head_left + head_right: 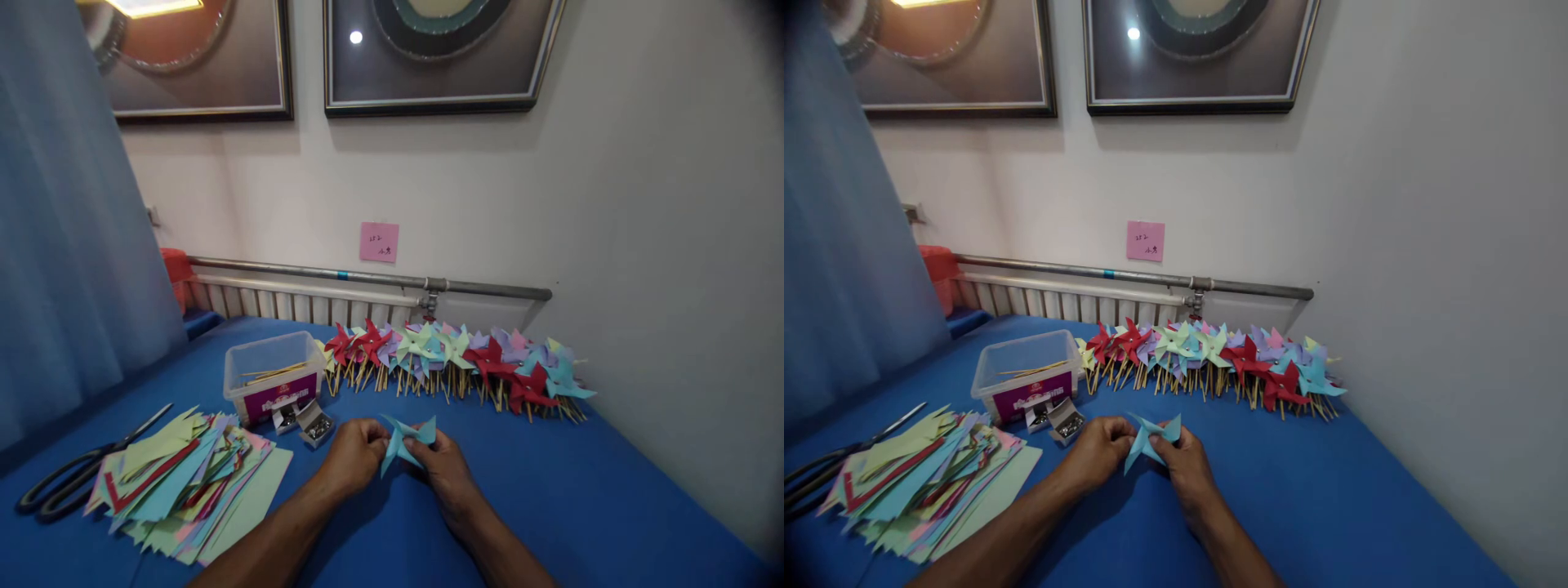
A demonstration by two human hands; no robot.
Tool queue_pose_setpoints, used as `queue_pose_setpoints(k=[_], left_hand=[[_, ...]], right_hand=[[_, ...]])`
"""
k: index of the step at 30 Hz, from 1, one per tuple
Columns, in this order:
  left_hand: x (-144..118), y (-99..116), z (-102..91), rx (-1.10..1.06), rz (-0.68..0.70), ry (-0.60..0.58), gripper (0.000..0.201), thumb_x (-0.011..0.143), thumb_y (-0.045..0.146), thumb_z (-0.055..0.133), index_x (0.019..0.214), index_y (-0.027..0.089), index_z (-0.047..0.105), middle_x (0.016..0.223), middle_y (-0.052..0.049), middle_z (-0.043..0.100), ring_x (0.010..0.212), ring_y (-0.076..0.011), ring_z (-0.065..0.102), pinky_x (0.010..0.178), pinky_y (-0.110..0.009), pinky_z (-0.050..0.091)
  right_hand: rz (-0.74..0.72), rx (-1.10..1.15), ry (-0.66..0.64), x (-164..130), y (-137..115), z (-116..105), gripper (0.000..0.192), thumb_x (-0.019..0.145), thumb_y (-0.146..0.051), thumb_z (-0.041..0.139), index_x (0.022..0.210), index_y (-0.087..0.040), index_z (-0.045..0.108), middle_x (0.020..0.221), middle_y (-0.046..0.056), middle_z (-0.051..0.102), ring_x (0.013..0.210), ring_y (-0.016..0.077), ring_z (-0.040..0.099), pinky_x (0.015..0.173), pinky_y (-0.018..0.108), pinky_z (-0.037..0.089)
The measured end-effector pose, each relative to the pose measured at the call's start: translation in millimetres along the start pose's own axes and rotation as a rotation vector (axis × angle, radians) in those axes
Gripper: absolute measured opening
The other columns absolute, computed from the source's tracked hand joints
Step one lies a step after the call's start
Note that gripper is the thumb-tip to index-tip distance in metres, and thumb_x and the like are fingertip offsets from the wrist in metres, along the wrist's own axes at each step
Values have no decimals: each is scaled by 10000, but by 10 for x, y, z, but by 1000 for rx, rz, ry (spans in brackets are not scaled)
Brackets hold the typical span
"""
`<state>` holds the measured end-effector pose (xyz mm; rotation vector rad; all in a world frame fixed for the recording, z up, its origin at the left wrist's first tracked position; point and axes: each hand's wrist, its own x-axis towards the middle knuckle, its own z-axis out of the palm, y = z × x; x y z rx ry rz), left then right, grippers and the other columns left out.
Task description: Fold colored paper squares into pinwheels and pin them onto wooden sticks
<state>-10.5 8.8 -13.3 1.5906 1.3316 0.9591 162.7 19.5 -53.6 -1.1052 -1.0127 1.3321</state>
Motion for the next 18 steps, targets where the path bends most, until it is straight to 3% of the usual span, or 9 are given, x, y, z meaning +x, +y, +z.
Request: queue_pose_setpoints(k=[18], left_hand=[[5, -14, 4, -48, -35, -35, 139, 752, 175, 554, 750, 138, 688, 597, 17, 591, 537, -109, 460, 523, -220, 335]], right_hand=[[-31, -11, 9, -91, -109, 45, 410, 578, -442, 874, 834, -169, 708, 638, -16, 642, 594, 152, 553, 606, 280, 453]])
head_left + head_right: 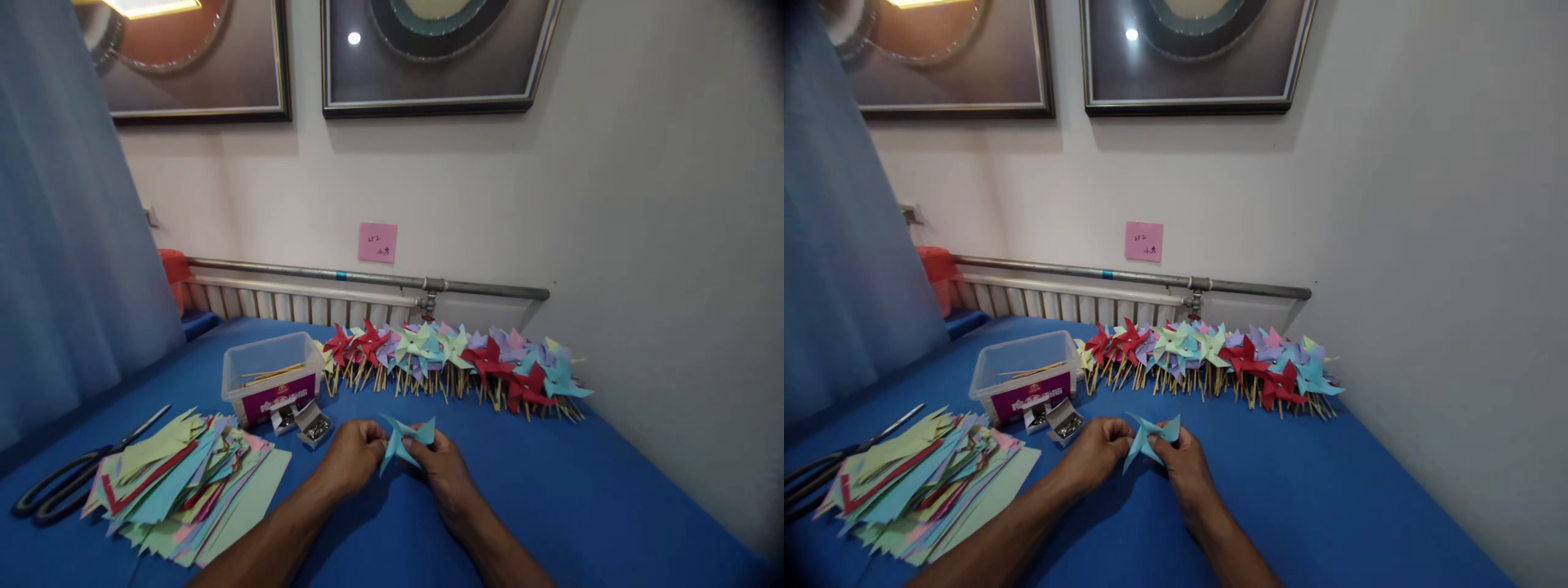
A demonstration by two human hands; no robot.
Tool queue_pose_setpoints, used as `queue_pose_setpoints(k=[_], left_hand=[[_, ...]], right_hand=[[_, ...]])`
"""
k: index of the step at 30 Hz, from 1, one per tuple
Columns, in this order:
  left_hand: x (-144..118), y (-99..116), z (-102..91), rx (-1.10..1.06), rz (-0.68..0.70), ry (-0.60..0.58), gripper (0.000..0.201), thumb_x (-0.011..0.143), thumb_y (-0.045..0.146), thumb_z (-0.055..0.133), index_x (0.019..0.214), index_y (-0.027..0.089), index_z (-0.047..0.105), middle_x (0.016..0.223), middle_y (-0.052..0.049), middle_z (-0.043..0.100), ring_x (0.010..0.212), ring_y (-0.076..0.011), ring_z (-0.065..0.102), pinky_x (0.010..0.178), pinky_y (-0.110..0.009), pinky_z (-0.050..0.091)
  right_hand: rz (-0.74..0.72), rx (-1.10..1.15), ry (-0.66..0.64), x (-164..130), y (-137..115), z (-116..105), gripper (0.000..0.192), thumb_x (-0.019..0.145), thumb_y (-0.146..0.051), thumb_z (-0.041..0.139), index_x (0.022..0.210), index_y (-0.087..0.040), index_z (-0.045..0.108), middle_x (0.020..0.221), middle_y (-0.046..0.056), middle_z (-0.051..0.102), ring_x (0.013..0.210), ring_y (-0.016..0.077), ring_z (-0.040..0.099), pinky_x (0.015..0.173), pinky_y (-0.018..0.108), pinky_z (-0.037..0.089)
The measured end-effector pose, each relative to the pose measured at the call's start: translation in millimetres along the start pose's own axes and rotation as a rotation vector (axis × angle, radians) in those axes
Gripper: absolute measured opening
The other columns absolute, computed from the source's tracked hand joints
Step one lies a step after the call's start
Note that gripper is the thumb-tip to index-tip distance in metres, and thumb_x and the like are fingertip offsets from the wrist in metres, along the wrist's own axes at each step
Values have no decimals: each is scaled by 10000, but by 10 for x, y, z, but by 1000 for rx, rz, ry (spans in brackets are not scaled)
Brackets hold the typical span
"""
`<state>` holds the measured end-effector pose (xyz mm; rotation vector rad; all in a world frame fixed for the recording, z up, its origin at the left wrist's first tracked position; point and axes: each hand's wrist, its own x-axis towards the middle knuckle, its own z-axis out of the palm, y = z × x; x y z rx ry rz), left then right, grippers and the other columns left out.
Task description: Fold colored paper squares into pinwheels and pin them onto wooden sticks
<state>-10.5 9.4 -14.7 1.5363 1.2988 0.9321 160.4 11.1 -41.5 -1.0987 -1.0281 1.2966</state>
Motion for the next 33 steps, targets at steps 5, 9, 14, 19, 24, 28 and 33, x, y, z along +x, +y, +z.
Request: queue_pose_setpoints(k=[5, 9, 14, 19, 24, 28, 33], left_hand=[[-18, 24, 1, 18, -15, -9, 130, 760, 172, 557, 754, 141, 683, 596, 18, 591, 540, -111, 476, 517, -214, 330], [-37, 53, 6, 40, -15, 13, 136, 761, 168, 563, 763, 137, 695, 617, 8, 620, 560, -118, 503, 531, -216, 347], [-36, 51, 3, 59, -17, 13, 154, 771, 158, 551, 767, 137, 703, 619, -2, 630, 564, -122, 509, 538, -217, 349], [-37, 57, -5, 68, -19, 7, 166, 777, 152, 540, 769, 139, 706, 626, -7, 638, 568, -124, 521, 550, -218, 356], [-47, 70, -13, 96, -4, 19, 164, 776, 172, 549, 762, 141, 709, 640, -8, 642, 595, -131, 526, 566, -219, 363], [-49, 71, -20, 94, 8, 3, 163, 776, 182, 548, 766, 142, 705, 641, -7, 634, 595, -130, 515, 559, -219, 355], [-50, 60, -20, 102, 16, 7, 159, 771, 190, 549, 759, 145, 701, 642, -13, 635, 602, -135, 521, 560, -221, 350]], right_hand=[[18, -9, 22, 59, 62, -20, 433, 553, -454, 874, 828, -167, 703, 626, -15, 643, 582, 153, 550, 599, 283, 449], [-10, -37, 20, 70, 89, -37, 417, 571, -463, 861, 819, -168, 703, 649, -8, 655, 610, 161, 561, 617, 283, 440], [-46, -55, 24, 81, 122, -43, 406, 596, -470, 844, 837, -168, 719, 648, -15, 646, 618, 160, 551, 631, 283, 437], [-5, -52, 22, 102, 135, -53, 461, 552, -474, 864, 860, -160, 724, 665, -2, 666, 630, 174, 570, 641, 294, 446], [-29, -67, 30, 51, 81, -27, 423, 576, -460, 852, 844, -156, 731, 652, -14, 652, 623, 157, 547, 636, 280, 424], [-23, -55, 30, 7, 39, 3, 429, 577, -467, 848, 844, -153, 730, 653, -14, 646, 620, 157, 539, 634, 282, 420], [-27, -55, 38, 0, 31, 5, 407, 574, -451, 857, 824, -160, 721, 642, -24, 637, 611, 150, 531, 634, 278, 419]])
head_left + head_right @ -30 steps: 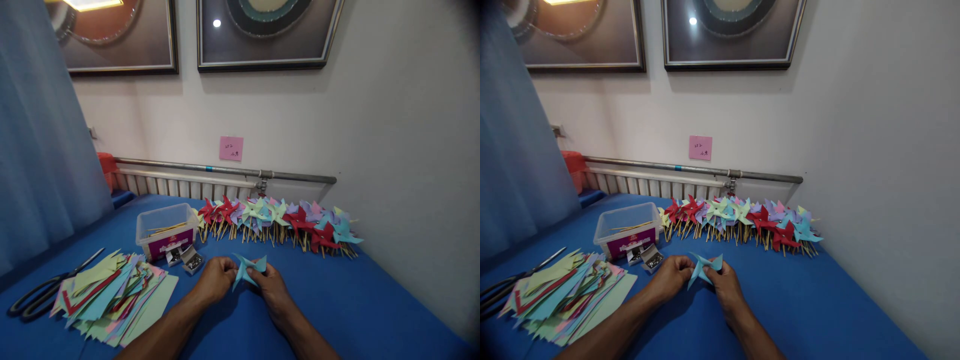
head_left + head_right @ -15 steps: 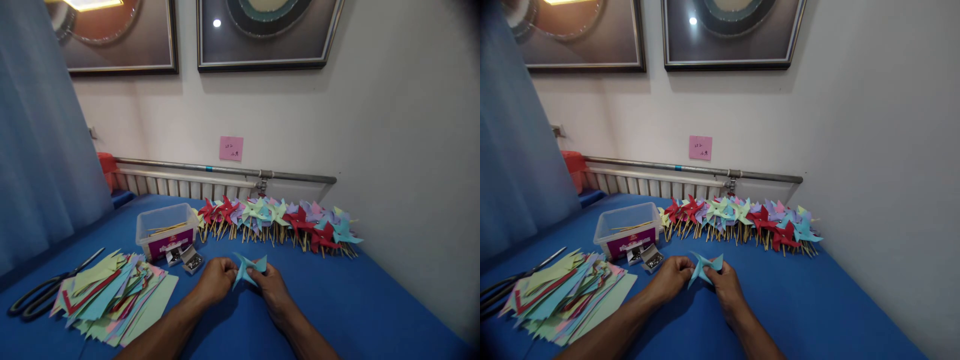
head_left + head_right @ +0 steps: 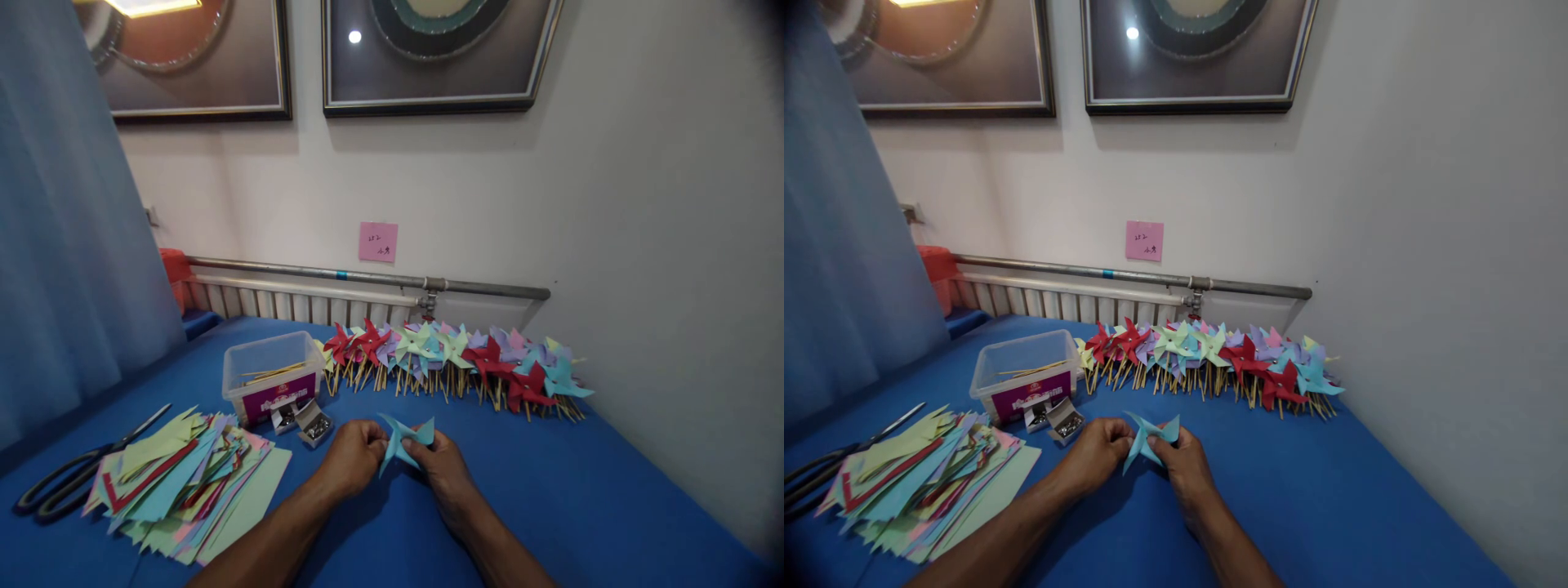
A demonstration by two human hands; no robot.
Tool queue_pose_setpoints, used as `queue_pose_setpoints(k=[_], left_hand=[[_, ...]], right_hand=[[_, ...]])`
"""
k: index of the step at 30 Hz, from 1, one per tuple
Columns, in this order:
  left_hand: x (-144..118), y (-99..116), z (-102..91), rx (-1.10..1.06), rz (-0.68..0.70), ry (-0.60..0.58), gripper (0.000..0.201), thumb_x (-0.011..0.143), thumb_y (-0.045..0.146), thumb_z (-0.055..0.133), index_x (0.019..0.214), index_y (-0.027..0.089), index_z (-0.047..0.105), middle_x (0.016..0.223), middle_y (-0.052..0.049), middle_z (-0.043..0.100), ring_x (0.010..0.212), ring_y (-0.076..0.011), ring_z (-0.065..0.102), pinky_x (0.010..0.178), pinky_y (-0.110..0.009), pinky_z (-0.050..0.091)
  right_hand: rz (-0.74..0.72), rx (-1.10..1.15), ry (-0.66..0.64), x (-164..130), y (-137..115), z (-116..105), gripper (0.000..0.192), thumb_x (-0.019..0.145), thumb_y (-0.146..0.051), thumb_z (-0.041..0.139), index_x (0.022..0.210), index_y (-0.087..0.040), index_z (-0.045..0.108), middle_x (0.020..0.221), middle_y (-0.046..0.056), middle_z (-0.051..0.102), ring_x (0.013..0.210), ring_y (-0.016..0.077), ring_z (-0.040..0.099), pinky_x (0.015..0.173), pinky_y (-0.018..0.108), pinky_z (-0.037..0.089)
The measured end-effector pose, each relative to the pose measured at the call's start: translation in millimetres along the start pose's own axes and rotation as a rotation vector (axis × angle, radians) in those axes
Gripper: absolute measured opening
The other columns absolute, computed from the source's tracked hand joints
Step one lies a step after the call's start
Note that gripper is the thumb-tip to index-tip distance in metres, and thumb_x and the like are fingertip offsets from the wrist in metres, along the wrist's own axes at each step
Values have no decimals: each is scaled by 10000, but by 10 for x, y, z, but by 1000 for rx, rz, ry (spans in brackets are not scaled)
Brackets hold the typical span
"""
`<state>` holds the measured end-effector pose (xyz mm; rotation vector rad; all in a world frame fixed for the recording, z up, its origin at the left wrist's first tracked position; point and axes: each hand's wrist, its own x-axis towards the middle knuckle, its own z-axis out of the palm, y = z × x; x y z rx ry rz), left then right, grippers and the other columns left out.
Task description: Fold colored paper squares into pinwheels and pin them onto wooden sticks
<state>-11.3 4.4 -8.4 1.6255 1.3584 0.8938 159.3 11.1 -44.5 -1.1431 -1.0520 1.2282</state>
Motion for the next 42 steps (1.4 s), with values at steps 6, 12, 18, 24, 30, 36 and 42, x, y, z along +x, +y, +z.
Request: queue_pose_setpoints(k=[6, 12, 18, 24, 30, 36, 42], left_hand=[[-3, -3, 7, -6, 3, -12, 156, 769, 173, 530, 744, 142, 681, 625, -2, 612, 583, -123, 503, 548, -219, 337], [12, -33, 32, -37, -13, -25, 138, 780, 178, 538, 753, 144, 668, 609, 5, 604, 564, -122, 499, 540, -223, 337], [-1, -8, 49, -63, -45, -15, 131, 775, 186, 543, 754, 146, 666, 592, 6, 596, 547, -123, 490, 532, -226, 336], [6, -3, 56, -68, -57, -27, 136, 768, 204, 552, 756, 142, 673, 601, 1, 607, 543, -128, 490, 538, -242, 337], [21, -39, 83, -101, -47, -26, 119, 765, 200, 556, 746, 142, 658, 589, 15, 576, 535, -115, 466, 523, -232, 318], [32, -78, 107, -110, -52, -32, 109, 775, 209, 561, 750, 142, 645, 583, 24, 560, 524, -103, 448, 510, -222, 310], [18, -39, 5, 18, -4, -12, 138, 780, 222, 567, 774, 146, 683, 633, 6, 622, 585, -126, 507, 561, -236, 343]], right_hand=[[3, -4, 2, 14, 14, -8, 451, 567, -477, 866, 845, -151, 724, 657, -9, 658, 619, 160, 547, 634, 286, 432], [-14, -16, -11, -19, -31, -10, 428, 584, -466, 857, 841, -151, 725, 664, -3, 659, 629, 168, 559, 646, 291, 445], [-16, -21, 38, 11, 33, -2, 401, 577, -455, 852, 805, -168, 688, 631, -18, 624, 602, 156, 531, 611, 281, 426], [-11, -32, 32, 71, 86, -29, 423, 563, -469, 848, 818, -182, 672, 604, -29, 598, 584, 156, 509, 595, 283, 417], [-32, -19, 22, 53, 38, -18, 395, 580, -459, 829, 816, -184, 671, 619, -37, 597, 587, 146, 497, 608, 275, 410], [-39, 10, -12, 11, -11, -11, 362, 604, -409, 829, 836, -181, 672, 630, -42, 596, 594, 135, 490, 615, 265, 411], [-31, -2, 52, 57, -2, -34, 370, 580, -440, 824, 808, -198, 661, 619, -42, 601, 584, 151, 503, 606, 274, 413]])
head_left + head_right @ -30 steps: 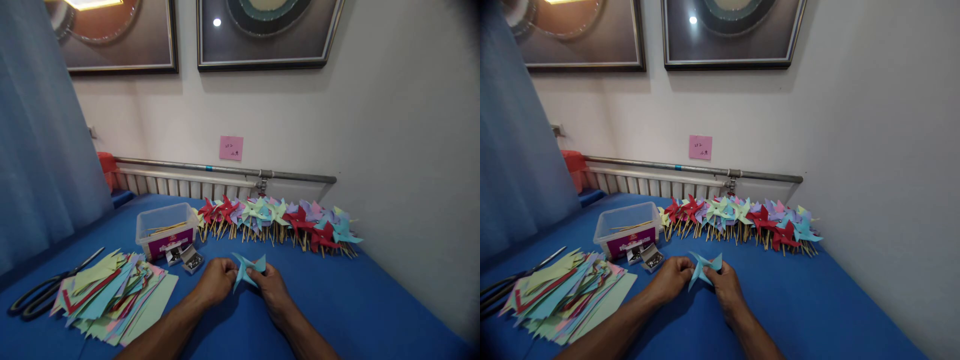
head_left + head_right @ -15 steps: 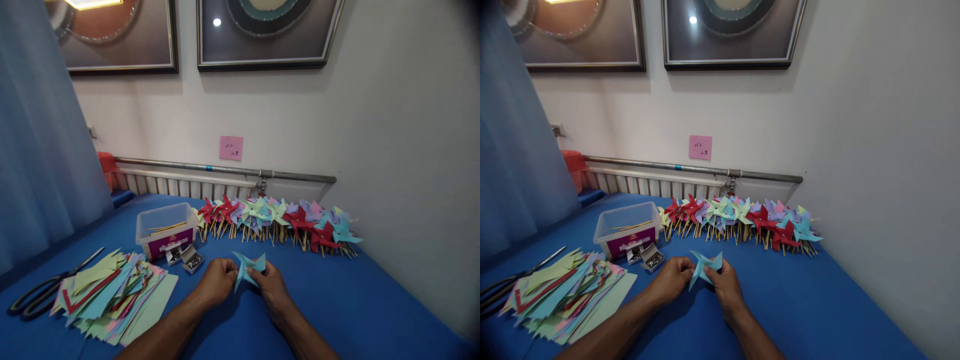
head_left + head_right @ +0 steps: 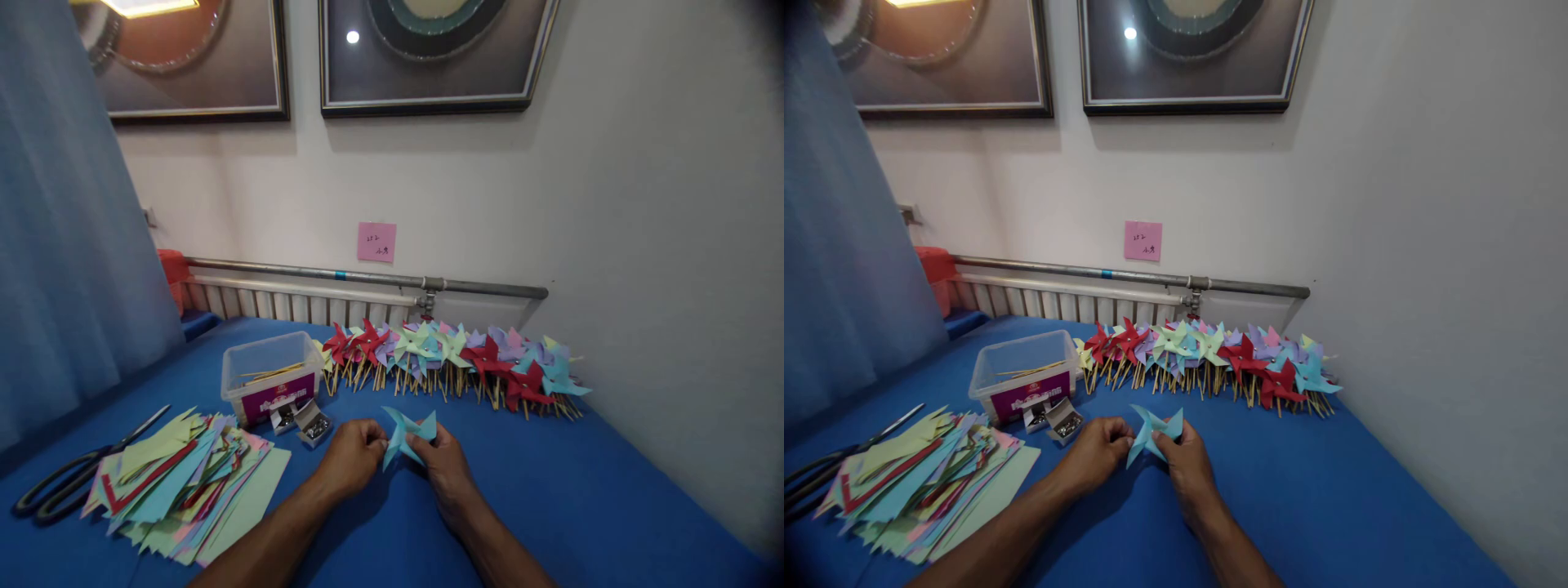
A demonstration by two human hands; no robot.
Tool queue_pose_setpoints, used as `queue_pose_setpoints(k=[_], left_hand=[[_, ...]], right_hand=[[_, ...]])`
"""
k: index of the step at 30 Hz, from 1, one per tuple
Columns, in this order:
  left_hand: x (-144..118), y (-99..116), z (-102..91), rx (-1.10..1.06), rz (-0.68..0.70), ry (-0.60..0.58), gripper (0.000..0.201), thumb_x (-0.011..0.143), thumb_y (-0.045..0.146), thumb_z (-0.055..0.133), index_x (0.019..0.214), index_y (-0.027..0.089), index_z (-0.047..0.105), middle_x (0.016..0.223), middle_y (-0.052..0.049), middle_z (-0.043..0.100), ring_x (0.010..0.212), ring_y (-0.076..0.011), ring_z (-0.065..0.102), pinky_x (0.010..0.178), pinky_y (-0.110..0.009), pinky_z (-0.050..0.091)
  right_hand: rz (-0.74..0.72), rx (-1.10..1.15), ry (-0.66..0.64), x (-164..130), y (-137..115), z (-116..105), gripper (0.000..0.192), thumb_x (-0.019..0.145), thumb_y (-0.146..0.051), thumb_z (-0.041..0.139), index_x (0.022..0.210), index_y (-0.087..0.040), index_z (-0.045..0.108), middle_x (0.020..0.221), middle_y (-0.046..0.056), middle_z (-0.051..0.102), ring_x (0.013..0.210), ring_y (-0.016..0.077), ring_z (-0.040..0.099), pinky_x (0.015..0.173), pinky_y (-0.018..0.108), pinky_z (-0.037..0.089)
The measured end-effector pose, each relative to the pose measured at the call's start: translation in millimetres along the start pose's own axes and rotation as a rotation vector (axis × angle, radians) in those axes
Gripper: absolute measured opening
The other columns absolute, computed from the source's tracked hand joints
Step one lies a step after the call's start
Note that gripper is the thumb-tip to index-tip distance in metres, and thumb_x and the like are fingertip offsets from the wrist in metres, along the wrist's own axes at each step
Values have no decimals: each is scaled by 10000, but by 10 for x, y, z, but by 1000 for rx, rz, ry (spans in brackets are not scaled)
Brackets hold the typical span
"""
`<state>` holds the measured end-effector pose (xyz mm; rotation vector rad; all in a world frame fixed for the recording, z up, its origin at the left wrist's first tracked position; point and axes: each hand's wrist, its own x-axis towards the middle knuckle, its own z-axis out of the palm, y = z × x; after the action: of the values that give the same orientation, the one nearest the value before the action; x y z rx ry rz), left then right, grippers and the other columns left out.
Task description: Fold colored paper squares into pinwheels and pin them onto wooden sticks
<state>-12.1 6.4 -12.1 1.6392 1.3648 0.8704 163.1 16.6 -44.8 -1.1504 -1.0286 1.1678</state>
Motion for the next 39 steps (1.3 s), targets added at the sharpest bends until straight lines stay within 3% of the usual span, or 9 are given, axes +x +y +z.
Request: queue_pose_setpoints(k=[6, 11, 17, 39], left_hand=[[-41, 83, -154, 287, 59, 2, 170, 803, 239, 577, 798, 164, 729, 719, -11, 684, 687, -155, 578, 622, -257, 335], [-46, 78, -149, 334, 60, -26, 180, 803, 225, 575, 819, 169, 745, 763, -25, 701, 716, -163, 594, 634, -259, 339], [-67, 65, -116, 321, 67, -87, 185, 793, 211, 561, 810, 171, 740, 721, -17, 685, 680, -153, 590, 613, -254, 333], [-106, 51, -32, 513, 143, -38, 168, 796, 171, 562, 791, 205, 726, 809, -18, 741, 745, -151, 634, 625, -259, 326]], right_hand=[[-35, 35, 72, 18, -109, -62, 372, 583, -428, 821, 831, -206, 654, 656, -31, 630, 606, 169, 534, 627, 288, 431], [-50, 88, 129, 41, -117, -95, 375, 593, -402, 819, 863, -199, 655, 693, -20, 656, 639, 181, 567, 660, 296, 463], [-58, 73, 101, 60, -73, -114, 369, 640, -412, 810, 895, -195, 656, 691, -16, 661, 633, 185, 580, 642, 296, 465], [-89, -93, 163, 9, -194, -106, 360, 632, -435, 752, 877, -184, 670, 695, -1, 677, 635, 202, 596, 635, 297, 479]])
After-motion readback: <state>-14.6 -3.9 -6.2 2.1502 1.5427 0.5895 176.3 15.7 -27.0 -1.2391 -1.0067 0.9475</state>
